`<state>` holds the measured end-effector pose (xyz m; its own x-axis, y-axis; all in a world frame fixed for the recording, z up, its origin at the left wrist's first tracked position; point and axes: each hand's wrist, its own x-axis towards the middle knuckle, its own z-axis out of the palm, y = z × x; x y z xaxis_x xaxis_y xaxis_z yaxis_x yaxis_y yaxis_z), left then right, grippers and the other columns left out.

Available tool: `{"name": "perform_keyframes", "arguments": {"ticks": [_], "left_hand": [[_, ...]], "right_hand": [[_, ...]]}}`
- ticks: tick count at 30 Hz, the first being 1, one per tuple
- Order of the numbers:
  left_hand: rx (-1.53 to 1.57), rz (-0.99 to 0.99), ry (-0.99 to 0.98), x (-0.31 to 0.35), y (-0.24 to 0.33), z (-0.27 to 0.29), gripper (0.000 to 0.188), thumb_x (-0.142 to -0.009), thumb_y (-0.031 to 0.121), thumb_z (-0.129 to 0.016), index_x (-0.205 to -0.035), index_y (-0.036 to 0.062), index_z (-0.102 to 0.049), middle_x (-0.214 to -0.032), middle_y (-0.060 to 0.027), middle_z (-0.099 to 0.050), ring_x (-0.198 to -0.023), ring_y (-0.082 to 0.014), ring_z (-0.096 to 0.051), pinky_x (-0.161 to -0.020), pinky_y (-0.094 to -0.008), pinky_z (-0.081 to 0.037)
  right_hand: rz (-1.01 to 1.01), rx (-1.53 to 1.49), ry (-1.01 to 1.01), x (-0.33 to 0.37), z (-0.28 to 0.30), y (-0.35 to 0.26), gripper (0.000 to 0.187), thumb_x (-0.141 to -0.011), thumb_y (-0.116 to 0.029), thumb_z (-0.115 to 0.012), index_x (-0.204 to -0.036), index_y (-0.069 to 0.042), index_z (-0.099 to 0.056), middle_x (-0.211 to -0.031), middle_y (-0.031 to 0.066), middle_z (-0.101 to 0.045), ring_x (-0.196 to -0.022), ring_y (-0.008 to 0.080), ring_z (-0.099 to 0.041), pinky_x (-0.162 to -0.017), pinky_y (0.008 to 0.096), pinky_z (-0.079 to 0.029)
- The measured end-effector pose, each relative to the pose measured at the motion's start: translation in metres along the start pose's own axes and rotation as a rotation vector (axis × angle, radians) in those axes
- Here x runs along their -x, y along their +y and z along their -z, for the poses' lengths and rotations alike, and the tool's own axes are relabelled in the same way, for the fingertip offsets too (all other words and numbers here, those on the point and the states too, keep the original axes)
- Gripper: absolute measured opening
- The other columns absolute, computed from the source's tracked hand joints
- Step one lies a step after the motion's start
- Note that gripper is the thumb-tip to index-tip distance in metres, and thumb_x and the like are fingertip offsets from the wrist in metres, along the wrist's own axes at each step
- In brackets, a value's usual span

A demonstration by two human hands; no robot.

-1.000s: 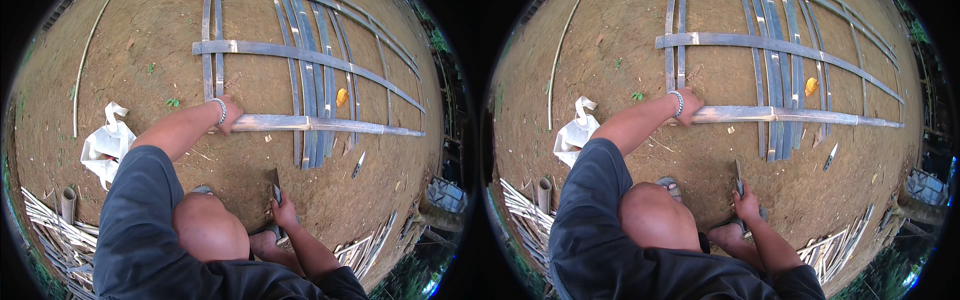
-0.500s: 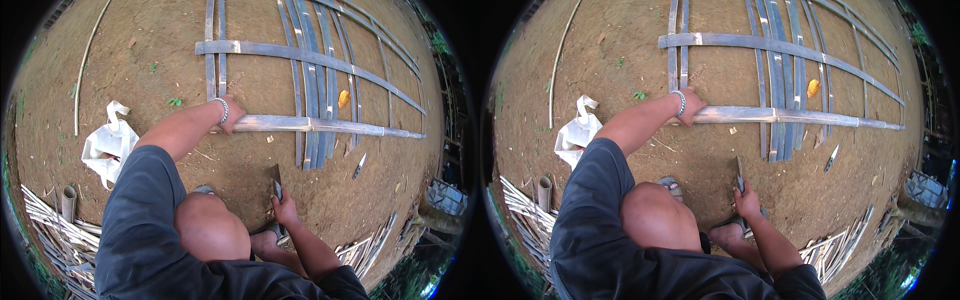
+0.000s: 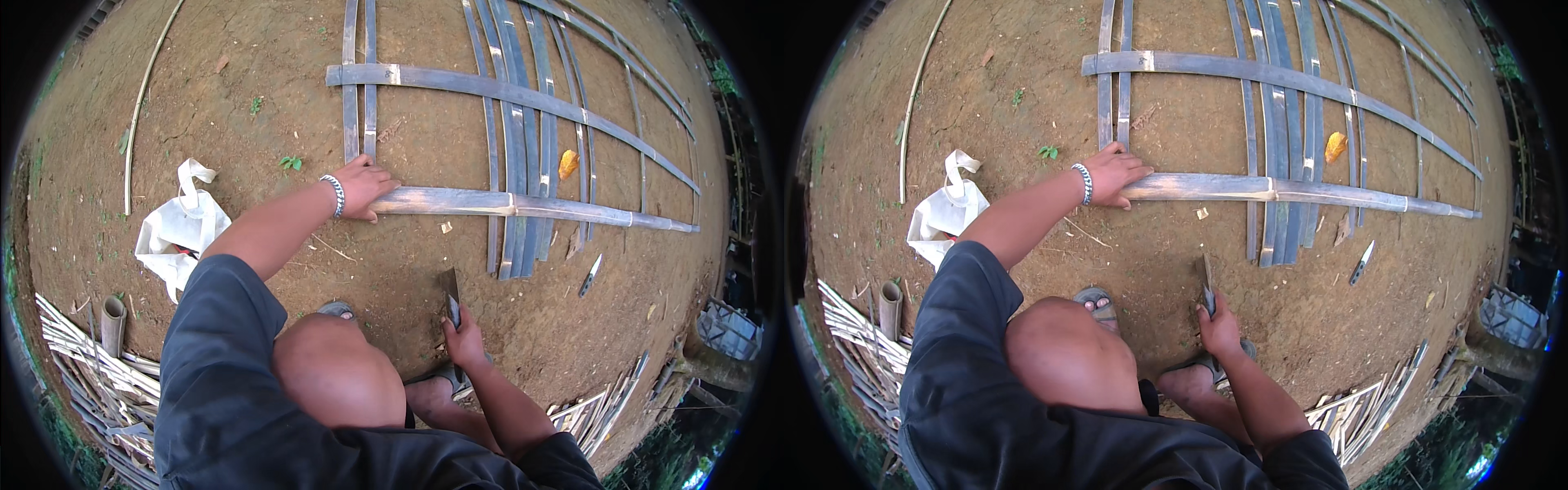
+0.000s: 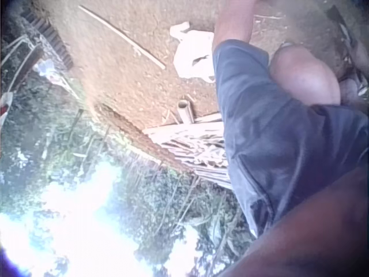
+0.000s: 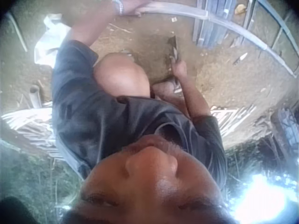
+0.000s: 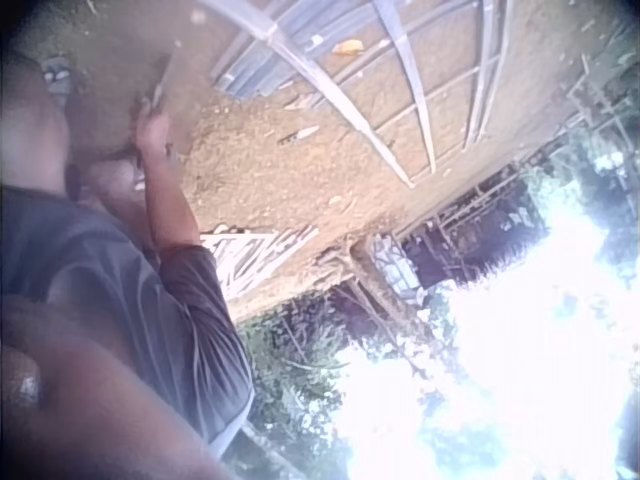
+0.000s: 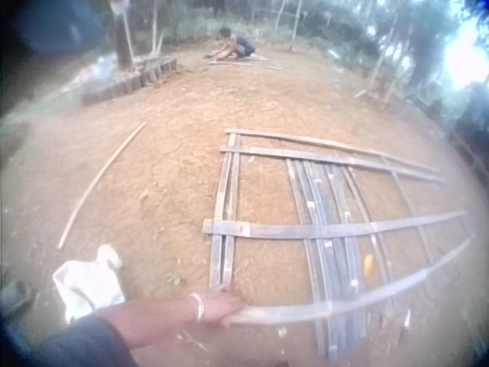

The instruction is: The person assembles a large bamboo frame by positioning long strips of bamboo across a base and hammering small pegs or nails through the joints using an axe head.

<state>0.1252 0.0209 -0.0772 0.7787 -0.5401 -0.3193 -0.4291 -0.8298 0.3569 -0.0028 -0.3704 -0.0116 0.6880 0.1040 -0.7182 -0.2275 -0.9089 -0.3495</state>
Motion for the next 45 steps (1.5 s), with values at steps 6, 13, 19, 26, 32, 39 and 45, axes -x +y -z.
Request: {"name": "perform_keyframes", "arguments": {"ticks": [6,13,19,26,32,39,45], "left_hand": [[-0.036,0.166,0.119,0.022,-0.004,-0.003,0.095,-0.084,0.063,-0.075,-0.158,0.0121,-0.044,-0.161,-0.0097,-0.043,-0.154,-0.0284,-0.032,-0.128,-0.0531,-0.02],[-0.152,0.356,0.042,0.03,0.001,-0.02,0.103,-0.093,0.081,-0.046,-0.167,0.011,-0.025,-0.176,-0.0088,-0.017,-0.162,-0.0269,-0.014,-0.13,-0.0592,-0.008],[-0.148,0.37,0.009,0.026,0.004,-0.018,0.103,-0.095,0.08,-0.042,-0.167,0.0103,-0.022,-0.176,-0.0085,-0.016,-0.163,-0.0262,-0.011,-0.13,-0.0606,-0.006],[-0.141,0.374,0.013,0.026,0.004,-0.019,0.102,-0.096,0.08,-0.04,-0.167,0.0099,-0.022,-0.176,-0.0089,-0.015,-0.163,-0.0264,-0.01,-0.129,-0.0617,-0.006],[-0.142,0.372,0.014,0.028,0.004,-0.019,0.101,-0.097,0.08,-0.038,-0.167,0.0099,-0.022,-0.176,-0.0094,-0.016,-0.163,-0.0269,-0.011,-0.129,-0.0622,-0.006],[-0.124,0.379,-0.014,0.027,0.006,-0.013,0.102,-0.096,0.08,-0.04,-0.167,0.0099,-0.021,-0.176,-0.009,-0.015,-0.163,-0.0263,-0.01,-0.129,-0.0623,-0.007],[-0.09,0.431,0.001,0.028,0.008,-0.02,0.107,-0.094,0.082,-0.04,-0.168,0.008,-0.019,-0.177,-0.0101,-0.013,-0.163,-0.0253,-0.01,-0.129,-0.0614,-0.005]], "right_hand": [[0.017,0.033,0.051,-0.009,-0.002,-0.005,0.06,-0.097,-0.03,-0.066,-0.151,-0.011,-0.047,-0.116,0.031,-0.07,-0.108,0.0505,-0.067,-0.095,0.0549,-0.053],[0.131,0.198,0.139,-0.033,0.0,0.004,0.071,-0.095,-0.025,-0.068,-0.157,-0.009,-0.038,-0.129,0.0295,-0.06,-0.109,0.0504,-0.065,-0.092,0.056,-0.054],[0.173,0.254,0.166,-0.047,0.008,0.004,0.077,-0.093,-0.015,-0.07,-0.16,-0.011,-0.033,-0.128,0.0279,-0.054,-0.113,0.0496,-0.061,-0.095,0.0548,-0.053],[0.265,0.174,0.232,-0.052,0.0,0.017,0.075,-0.092,-0.012,-0.071,-0.158,-0.009,-0.036,-0.129,0.0284,-0.052,-0.119,0.0496,-0.056,-0.101,0.0529,-0.05],[0.121,0.378,0.181,-0.046,0.004,0.009,0.075,-0.092,-0.027,-0.073,-0.158,-0.013,-0.039,-0.127,0.0208,-0.057,-0.12,0.0419,-0.058,-0.1,0.0507,-0.051],[0.206,0.352,0.224,-0.045,0.006,0.013,0.071,-0.089,-0.025,-0.075,-0.151,-0.008,-0.044,-0.125,0.0228,-0.058,-0.118,0.0431,-0.058,-0.1,0.0518,-0.049],[0.162,0.337,0.219,-0.044,0.003,0.012,0.074,-0.09,-0.028,-0.076,-0.154,-0.014,-0.043,-0.129,0.0217,-0.055,-0.121,0.043,-0.056,-0.1,0.0519,-0.05]]}}
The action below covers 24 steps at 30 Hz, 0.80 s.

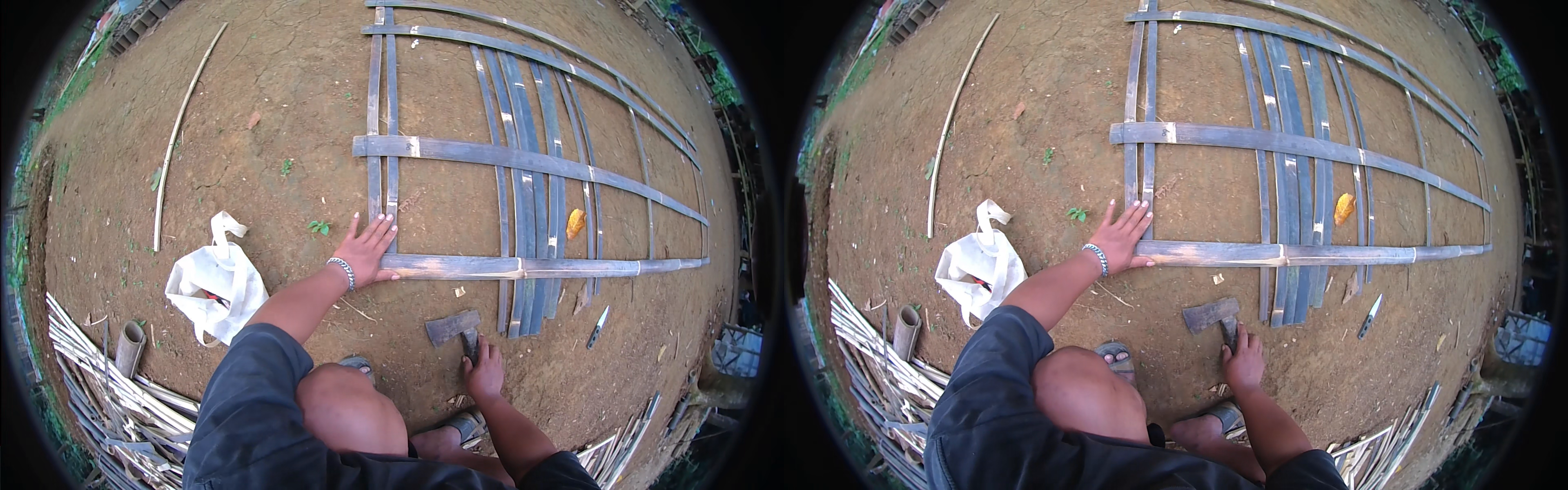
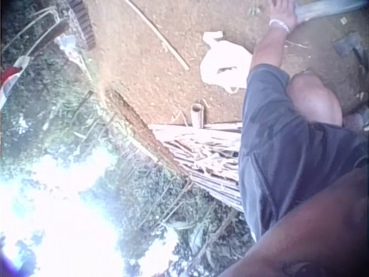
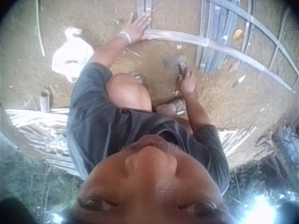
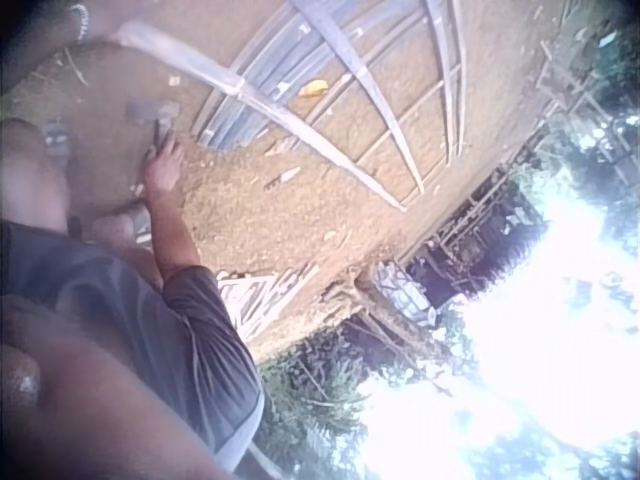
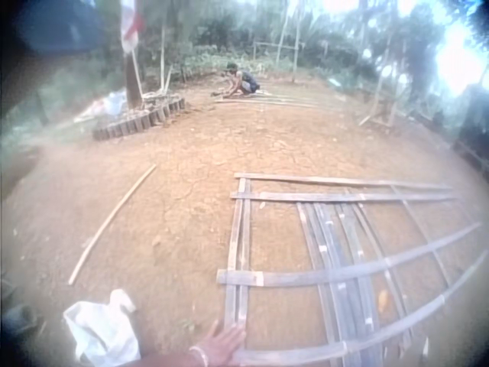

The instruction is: The person assembles a large bamboo frame by positioning long strips of bamboo across a base and hammering small pegs or nails through the joints using an axe head.

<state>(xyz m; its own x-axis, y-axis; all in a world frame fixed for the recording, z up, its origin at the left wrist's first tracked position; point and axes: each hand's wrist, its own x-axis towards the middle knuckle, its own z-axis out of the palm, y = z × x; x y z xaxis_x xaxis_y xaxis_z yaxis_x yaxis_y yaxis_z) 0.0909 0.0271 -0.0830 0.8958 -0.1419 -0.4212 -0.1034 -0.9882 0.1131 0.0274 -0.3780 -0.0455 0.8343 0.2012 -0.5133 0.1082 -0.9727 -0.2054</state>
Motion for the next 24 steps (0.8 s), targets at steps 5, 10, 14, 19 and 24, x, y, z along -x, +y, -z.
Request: {"name": "perform_keyframes", "arguments": {"ticks": [5,10,14,19,24], "left_hand": [[-0.023,0.052,0.033,0.003,0.004,-0.006,0.111,-0.093,0.082,-0.043,-0.166,0.0022,-0.019,-0.176,-0.0124,-0.014,-0.163,-0.0253,-0.011,-0.129,-0.0621,-0.005],[0.023,0.07,0.024,0.003,0.005,-0.01,0.116,-0.09,0.083,-0.047,-0.166,0.0014,-0.018,-0.176,-0.0137,-0.012,-0.164,-0.026,-0.009,-0.129,-0.0623,-0.003],[0.112,0.19,0.04,0.005,0.004,-0.006,0.131,-0.078,0.088,-0.059,-0.166,0.0013,-0.017,-0.176,-0.0158,-0.011,-0.164,-0.028,-0.006,-0.129,-0.0618,0.0],[0.177,0.309,0.039,0.012,0.009,-0.004,0.135,-0.072,0.089,-0.066,-0.167,0.0051,-0.018,-0.176,-0.0147,-0.012,-0.164,-0.0279,-0.005,-0.128,-0.0638,0.002],[0.14,0.223,0.066,0.012,0.008,-0.007,0.122,-0.077,0.086,-0.064,-0.167,0.0147,-0.025,-0.176,-0.0127,-0.015,-0.163,-0.0288,-0.01,-0.127,-0.0671,0.0]], "right_hand": [[0.005,-0.032,-0.011,0.0,-0.001,0.005,0.077,-0.09,-0.03,-0.075,-0.157,-0.019,-0.041,-0.133,0.0212,-0.053,-0.125,0.0421,-0.054,-0.103,0.0514,-0.05],[0.042,-0.043,0.018,0.0,-0.006,0.01,0.079,-0.087,-0.027,-0.077,-0.156,-0.013,-0.041,-0.131,0.0228,-0.053,-0.124,0.0437,-0.053,-0.103,0.0515,-0.049],[0.097,-0.044,0.048,0.001,-0.003,0.012,0.081,-0.086,-0.026,-0.078,-0.156,-0.008,-0.041,-0.13,0.024,-0.053,-0.123,0.0446,-0.053,-0.104,0.0515,-0.048],[0.068,-0.02,0.014,0.002,0.0,0.014,0.081,-0.087,-0.027,-0.078,-0.156,-0.008,-0.04,-0.132,0.0245,-0.052,-0.124,0.044,-0.052,-0.106,0.0515,-0.046],[0.041,-0.004,-0.019,-0.001,0.0,0.013,0.081,-0.088,-0.029,-0.077,-0.157,-0.01,-0.039,-0.133,0.0232,-0.051,-0.125,0.0432,-0.052,-0.107,0.0512,-0.046]]}}
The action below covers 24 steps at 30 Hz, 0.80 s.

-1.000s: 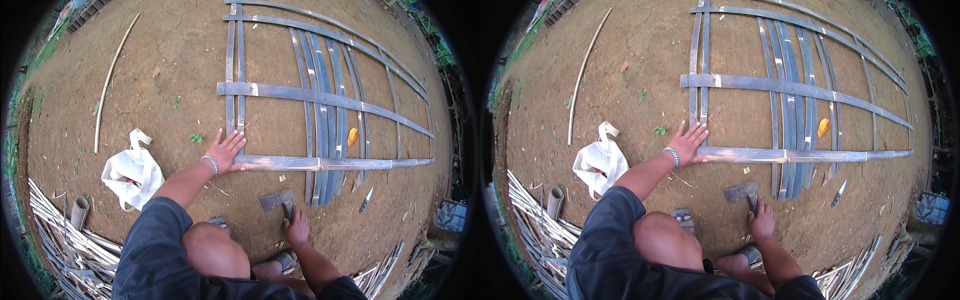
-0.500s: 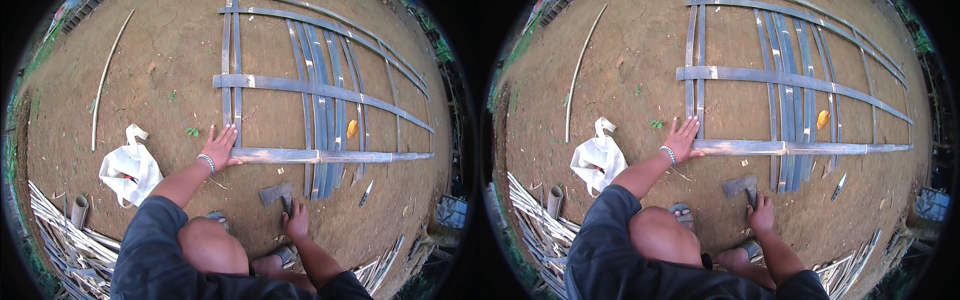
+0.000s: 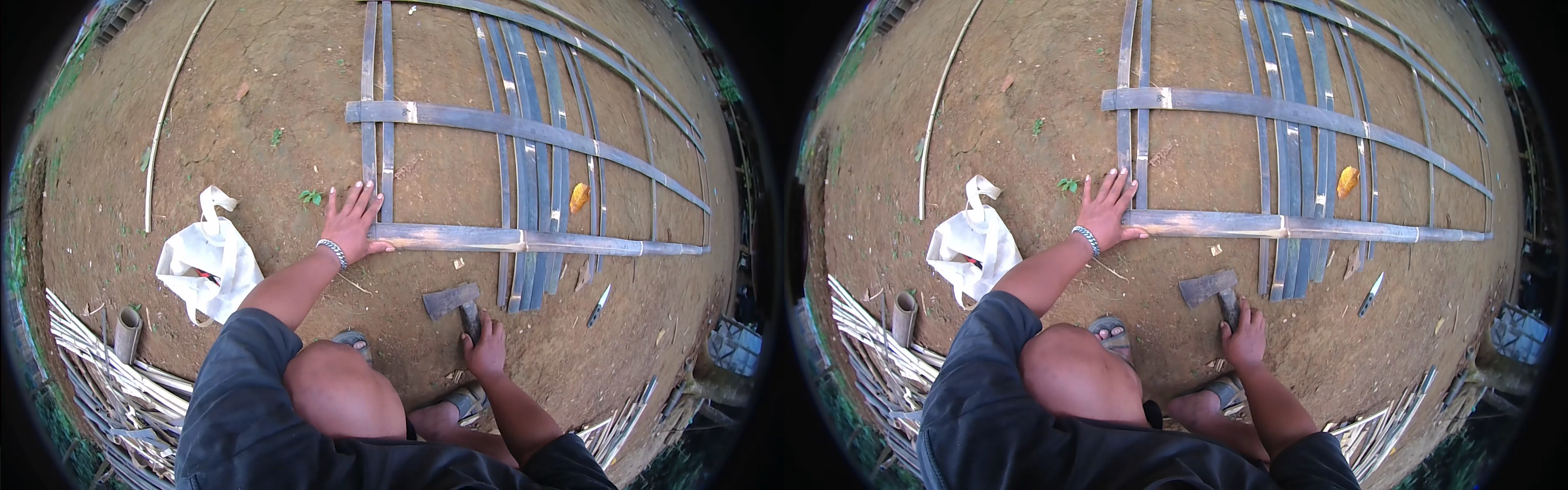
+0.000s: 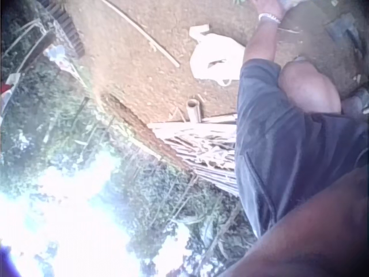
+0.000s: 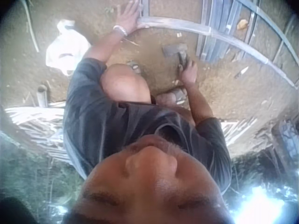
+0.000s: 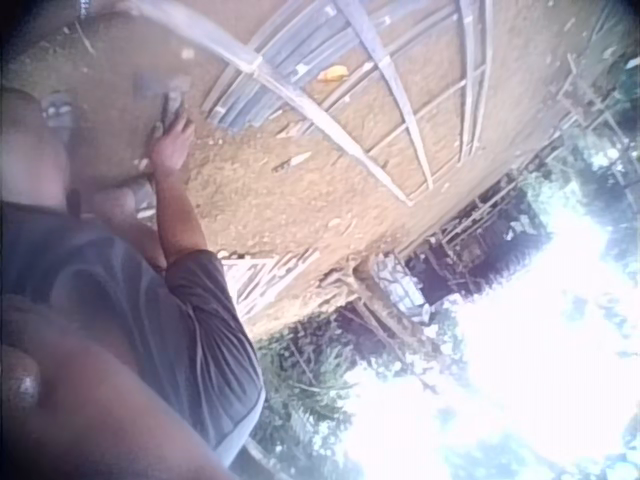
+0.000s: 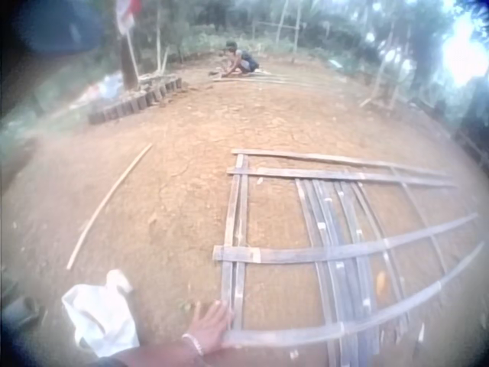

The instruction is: The person assembles a large bamboo frame by positioning long strips of bamboo across a base and hammering small pegs or nails through the joints using an axe head.

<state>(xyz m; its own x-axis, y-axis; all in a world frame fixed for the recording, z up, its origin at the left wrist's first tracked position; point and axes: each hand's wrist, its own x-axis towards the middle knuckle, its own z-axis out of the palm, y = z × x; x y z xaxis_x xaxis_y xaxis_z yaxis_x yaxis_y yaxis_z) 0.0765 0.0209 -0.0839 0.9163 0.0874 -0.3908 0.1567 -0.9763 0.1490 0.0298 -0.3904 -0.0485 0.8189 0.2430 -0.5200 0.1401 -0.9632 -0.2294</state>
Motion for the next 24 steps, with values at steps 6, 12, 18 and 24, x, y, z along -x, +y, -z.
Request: {"name": "perform_keyframes", "arguments": {"ticks": [6,12,18,24], "left_hand": [[-0.017,-0.021,0.002,0.0,0.001,0.001,0.114,-0.08,0.084,-0.062,-0.166,0.0164,-0.029,-0.175,-0.0131,-0.016,-0.163,-0.0298,-0.012,-0.126,-0.0696,-0.001],[-0.029,-0.015,-0.003,0.0,0.001,0.0,0.114,-0.08,0.084,-0.061,-0.166,0.0163,-0.03,-0.176,-0.013,-0.015,-0.163,-0.03,-0.011,-0.126,-0.0697,-0.001],[-0.011,-0.004,0.007,0.0,0.003,0.0,0.115,-0.08,0.085,-0.061,-0.166,0.0163,-0.03,-0.176,-0.0124,-0.015,-0.163,-0.029,-0.01,-0.126,-0.0691,0.0],[-0.055,0.004,-0.011,0.0,0.006,0.003,0.113,-0.082,0.086,-0.057,-0.167,0.017,-0.028,-0.176,-0.012,-0.014,-0.163,-0.028,-0.008,-0.126,-0.0685,0.001]], "right_hand": [[0.007,-0.029,0.03,-0.001,-0.002,-0.007,0.078,-0.087,-0.026,-0.078,-0.153,-0.009,-0.041,-0.129,0.0256,-0.051,-0.122,0.047,-0.053,-0.103,0.054,-0.046],[0.025,-0.036,0.038,-0.001,-0.004,-0.002,0.077,-0.087,-0.027,-0.077,-0.153,-0.01,-0.042,-0.129,0.024,-0.052,-0.123,0.0452,-0.053,-0.104,0.0532,-0.047],[-0.006,-0.03,0.009,0.0,-0.007,0.002,0.077,-0.088,-0.029,-0.076,-0.155,-0.011,-0.042,-0.13,0.0228,-0.052,-0.124,0.0433,-0.052,-0.106,0.0513,-0.047],[0.013,-0.049,0.044,0.002,-0.009,0.004,0.077,-0.089,-0.03,-0.076,-0.155,-0.011,-0.042,-0.129,0.0217,-0.053,-0.124,0.0423,-0.052,-0.104,0.0503,-0.048]]}}
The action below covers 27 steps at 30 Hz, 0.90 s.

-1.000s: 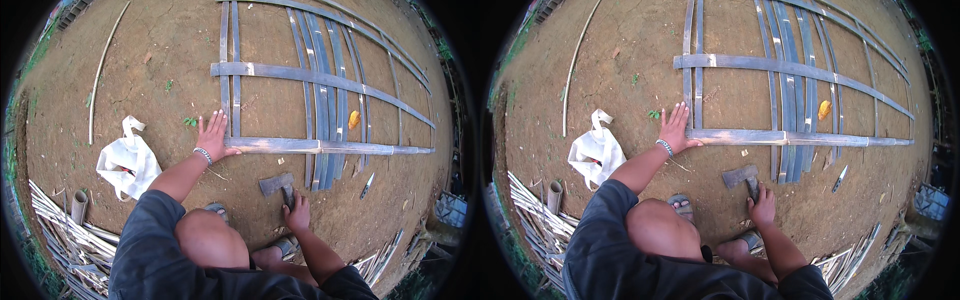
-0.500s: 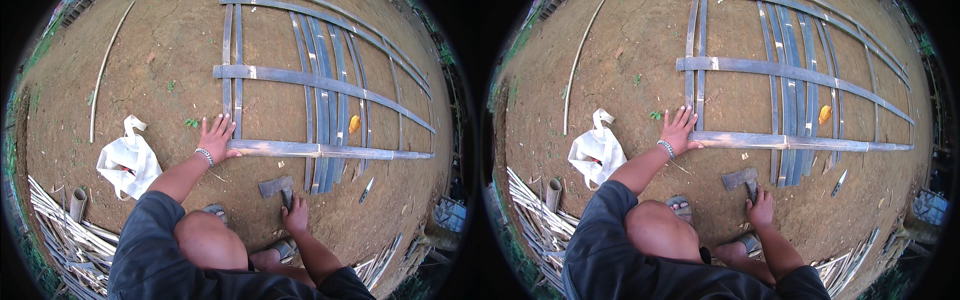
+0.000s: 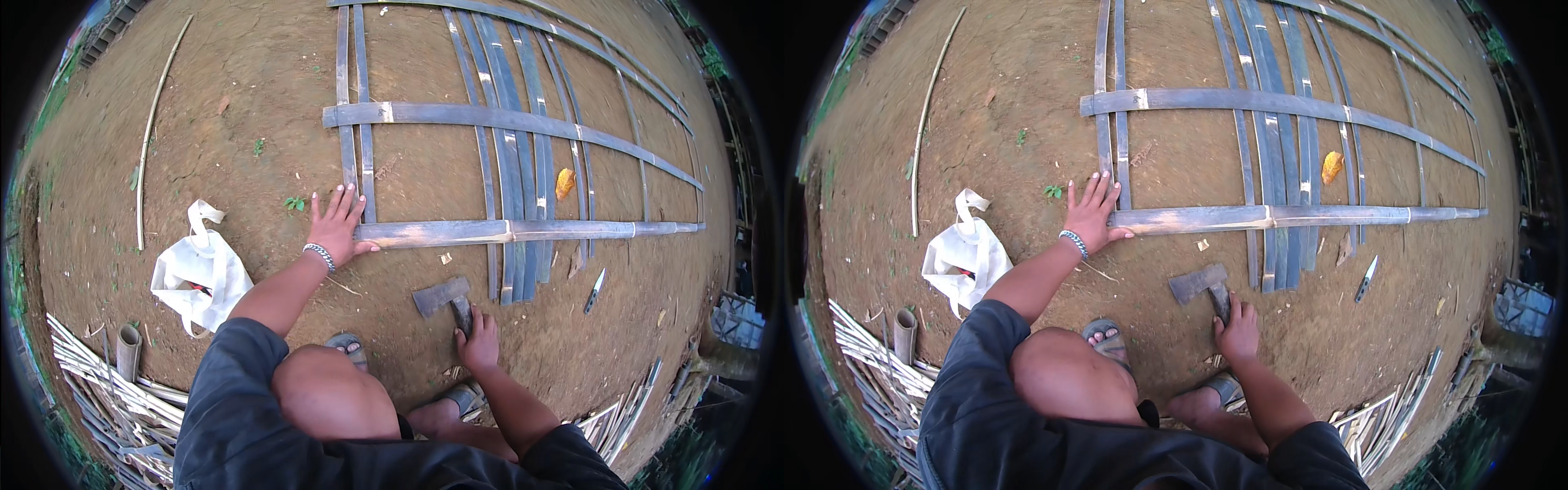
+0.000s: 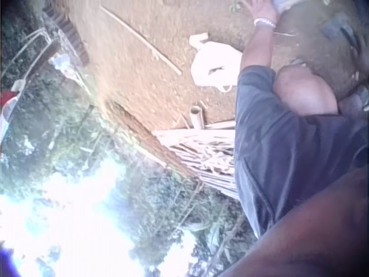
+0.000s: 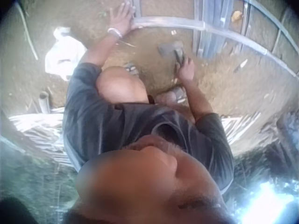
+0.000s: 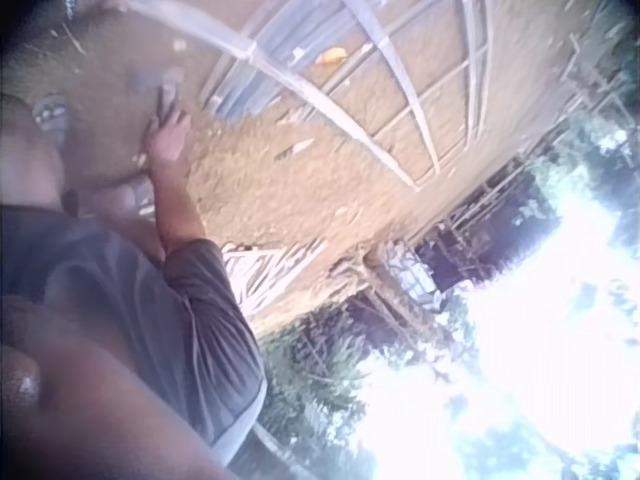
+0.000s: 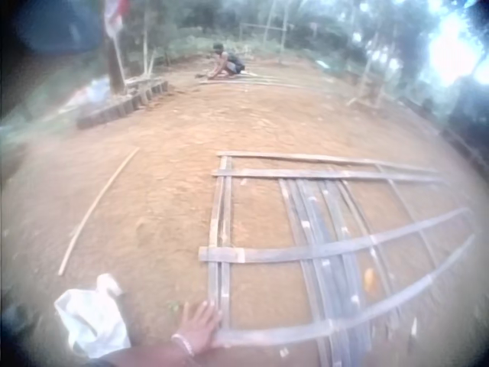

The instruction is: The person assembles a large bamboo frame by positioning long strips of bamboo across a base and hammering small pegs or nails through the joints using an axe head.

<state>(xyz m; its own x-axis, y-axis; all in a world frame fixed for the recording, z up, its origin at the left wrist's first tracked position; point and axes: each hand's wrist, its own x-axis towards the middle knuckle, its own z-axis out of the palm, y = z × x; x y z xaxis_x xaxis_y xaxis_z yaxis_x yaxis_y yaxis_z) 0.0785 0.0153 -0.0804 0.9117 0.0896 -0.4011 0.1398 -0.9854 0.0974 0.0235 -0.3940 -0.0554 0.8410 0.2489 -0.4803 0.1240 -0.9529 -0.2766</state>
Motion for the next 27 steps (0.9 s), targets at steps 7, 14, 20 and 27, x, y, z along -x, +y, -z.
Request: {"name": "perform_keyframes", "arguments": {"ticks": [7,14,20,27], "left_hand": [[-0.026,0.016,0.024,0.001,-0.001,-0.005,0.116,-0.079,0.086,-0.061,-0.167,0.0179,-0.029,-0.176,-0.0125,-0.015,-0.163,-0.0284,-0.011,-0.126,-0.0685,0.0],[0.117,0.06,0.025,0.009,0.009,-0.003,0.105,-0.086,0.069,-0.07,-0.166,0.0135,-0.029,-0.175,-0.0153,-0.016,-0.163,-0.0292,-0.012,-0.128,-0.062,-0.002],[0.354,0.085,0.254,0.037,0.006,-0.026,0.101,-0.077,0.041,-0.09,-0.159,0.0092,-0.04,-0.165,-0.018,-0.034,-0.149,-0.038,-0.037,-0.124,-0.0566,-0.023],[0.416,0.071,0.264,0.043,-0.004,-0.025,0.084,-0.077,0.028,-0.09,-0.149,0.0085,-0.051,-0.145,-0.0168,-0.053,-0.134,-0.0375,-0.052,-0.116,-0.0477,-0.04]], "right_hand": [[0.027,-0.018,0.013,0.005,0.007,0.0,0.076,-0.089,-0.034,-0.077,-0.154,-0.011,-0.045,-0.127,0.0207,-0.054,-0.123,0.0416,-0.054,-0.102,0.0496,-0.049],[-0.082,-0.066,0.169,-0.008,0.012,0.007,0.062,-0.094,-0.033,-0.073,-0.147,-0.008,-0.053,-0.125,0.0235,-0.057,-0.119,0.0432,-0.057,-0.101,0.05,-0.05],[-0.132,0.007,0.291,-0.054,0.023,0.019,0.047,-0.094,-0.023,-0.07,-0.137,-0.007,-0.06,-0.121,0.0173,-0.065,-0.115,0.0387,-0.062,-0.097,0.0491,-0.052],[-0.191,0.038,0.252,-0.09,0.031,0.0,0.042,-0.09,-0.019,-0.071,-0.13,-0.01,-0.063,-0.12,0.0141,-0.066,-0.115,0.0348,-0.065,-0.095,0.0466,-0.054]]}}
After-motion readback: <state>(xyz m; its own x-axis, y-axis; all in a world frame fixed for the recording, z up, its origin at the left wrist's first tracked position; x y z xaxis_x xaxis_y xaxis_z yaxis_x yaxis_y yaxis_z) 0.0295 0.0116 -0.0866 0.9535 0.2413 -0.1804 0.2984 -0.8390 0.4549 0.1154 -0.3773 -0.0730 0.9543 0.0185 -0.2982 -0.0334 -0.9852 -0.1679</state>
